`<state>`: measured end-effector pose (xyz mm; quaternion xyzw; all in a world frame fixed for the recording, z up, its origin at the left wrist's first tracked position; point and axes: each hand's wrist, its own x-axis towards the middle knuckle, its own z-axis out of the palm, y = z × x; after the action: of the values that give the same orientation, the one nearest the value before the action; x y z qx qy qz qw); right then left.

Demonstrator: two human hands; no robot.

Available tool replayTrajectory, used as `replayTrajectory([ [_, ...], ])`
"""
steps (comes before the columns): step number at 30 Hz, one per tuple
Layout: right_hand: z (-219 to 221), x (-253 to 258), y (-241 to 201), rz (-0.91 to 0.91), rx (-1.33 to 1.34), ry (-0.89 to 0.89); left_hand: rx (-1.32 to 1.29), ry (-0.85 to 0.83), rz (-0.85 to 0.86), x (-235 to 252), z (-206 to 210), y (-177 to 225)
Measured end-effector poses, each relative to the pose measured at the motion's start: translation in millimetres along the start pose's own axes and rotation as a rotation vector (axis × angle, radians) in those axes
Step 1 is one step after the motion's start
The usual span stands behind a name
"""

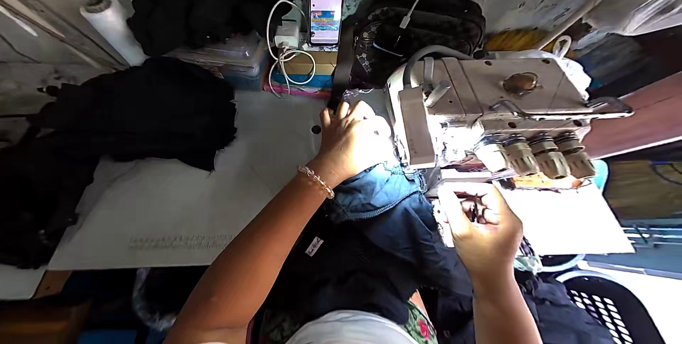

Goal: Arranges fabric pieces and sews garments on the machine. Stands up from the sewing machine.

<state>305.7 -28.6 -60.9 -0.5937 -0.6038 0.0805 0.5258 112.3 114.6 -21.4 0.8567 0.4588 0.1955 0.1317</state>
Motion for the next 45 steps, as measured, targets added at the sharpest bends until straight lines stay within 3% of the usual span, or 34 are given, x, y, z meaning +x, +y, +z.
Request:
replayTrajectory([
  [3,0,2,-10,-0.065,0.039,-0.042,-0.061,-0.036,0.036,3,2,1],
  [8,15,7,-19,-0.061,0.039,-0.133,0.246,0.046,0.203,-10,-3,19],
  [12,20,12,-19,-0.111,-0.142,-0.135,0.393,0.117,0.216,-17,-6,17],
  [18,35,28,-25,-0.232,-0.400,-0.175,0.129,0.234,0.275,-48,14,28],
  [27,6,28,5,-0.385,-0.283,-0.295,0.007,0.172,0.186,-66,13,1],
  [33,3,23,18,-0.250,-0.245,-0.198,0.043,0.267,0.106,-70,23,16],
  [37,-5,2,28,0.140,0.070,-0.260,-0.095,0.389,-0.077,-130,14,18],
  [39,-9,-12,34,0.330,0.247,-0.399,-0.040,0.285,-0.260,-170,7,9],
  [41,-7,-21,33,0.421,0.406,-0.437,-0.067,0.034,-0.379,-201,11,3],
  [45,1,-29,28,0.461,0.620,-0.265,-0.313,-0.055,-0.360,-238,31,16],
])
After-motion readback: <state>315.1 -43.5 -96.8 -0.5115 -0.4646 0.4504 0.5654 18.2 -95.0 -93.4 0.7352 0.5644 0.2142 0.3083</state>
